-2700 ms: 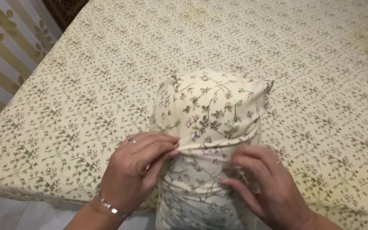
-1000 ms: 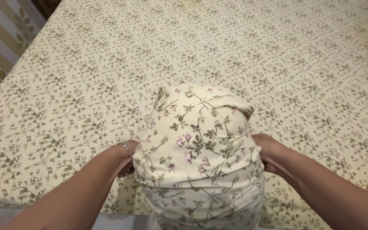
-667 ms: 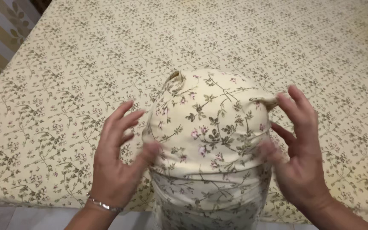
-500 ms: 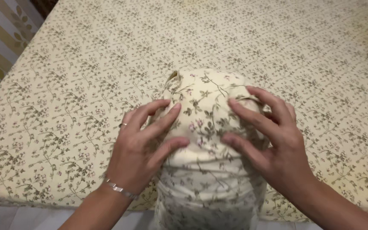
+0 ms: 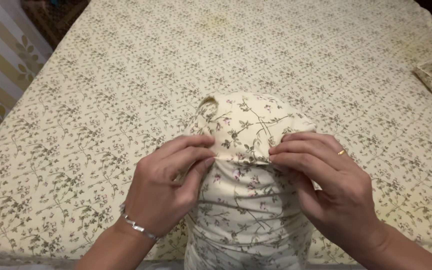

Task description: The person inserts a pillow into a floral-patterned pillowcase on a bed, then ties the drawstring closure. They then pick up a second pillow and insert it into a different pillowcase.

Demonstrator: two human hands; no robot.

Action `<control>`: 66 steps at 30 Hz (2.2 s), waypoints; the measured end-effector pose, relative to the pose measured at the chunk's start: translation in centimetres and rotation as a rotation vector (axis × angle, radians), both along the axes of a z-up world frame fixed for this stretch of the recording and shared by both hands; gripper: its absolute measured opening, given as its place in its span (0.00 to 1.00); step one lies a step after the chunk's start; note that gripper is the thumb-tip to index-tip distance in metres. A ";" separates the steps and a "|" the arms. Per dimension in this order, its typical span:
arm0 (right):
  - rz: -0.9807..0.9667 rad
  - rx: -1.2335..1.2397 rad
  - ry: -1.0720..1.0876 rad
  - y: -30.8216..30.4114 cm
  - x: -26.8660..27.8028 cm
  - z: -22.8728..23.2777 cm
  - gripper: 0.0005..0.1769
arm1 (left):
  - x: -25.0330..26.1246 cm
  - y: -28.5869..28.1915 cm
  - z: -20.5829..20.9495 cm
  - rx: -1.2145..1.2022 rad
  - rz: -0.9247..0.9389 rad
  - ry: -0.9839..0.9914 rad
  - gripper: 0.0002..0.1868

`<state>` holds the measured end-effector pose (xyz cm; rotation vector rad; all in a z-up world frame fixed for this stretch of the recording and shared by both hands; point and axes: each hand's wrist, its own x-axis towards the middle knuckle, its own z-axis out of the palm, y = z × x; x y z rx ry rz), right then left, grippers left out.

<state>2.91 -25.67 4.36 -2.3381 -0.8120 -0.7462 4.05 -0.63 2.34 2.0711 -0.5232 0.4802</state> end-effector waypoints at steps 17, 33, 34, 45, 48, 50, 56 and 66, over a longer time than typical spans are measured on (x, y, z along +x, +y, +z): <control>-0.116 0.039 0.213 2.3 2.5 0.5 0.12 | 0.1 0.2 1.5 0.191 0.058 -0.182 0.15; -0.389 0.711 1.459 -0.4 6.4 -1.5 0.60 | 10.4 -1.1 -2.5 -0.324 0.047 1.230 0.63; -0.362 0.690 1.450 -0.4 6.3 -2.1 0.59 | 9.9 -1.2 -2.8 -0.351 0.071 1.249 0.62; -0.224 0.665 1.163 -1.6 2.0 -10.3 0.51 | 0.7 -1.3 -8.7 -0.520 0.351 1.051 0.59; -0.185 0.604 0.937 -2.6 1.3 -10.0 0.46 | -0.7 -0.7 -9.6 -0.431 0.274 0.758 0.54; -0.060 0.454 0.681 -3.1 0.2 -9.3 0.48 | -2.2 0.1 -9.4 -0.302 0.168 0.482 0.48; -0.085 0.132 0.226 -3.2 -2.2 -7.4 0.46 | -5.1 0.8 -7.7 0.158 0.111 -0.079 0.44; -0.095 0.010 0.047 -3.4 -1.7 -5.1 0.09 | -4.0 0.1 -4.7 0.135 0.176 -0.126 0.11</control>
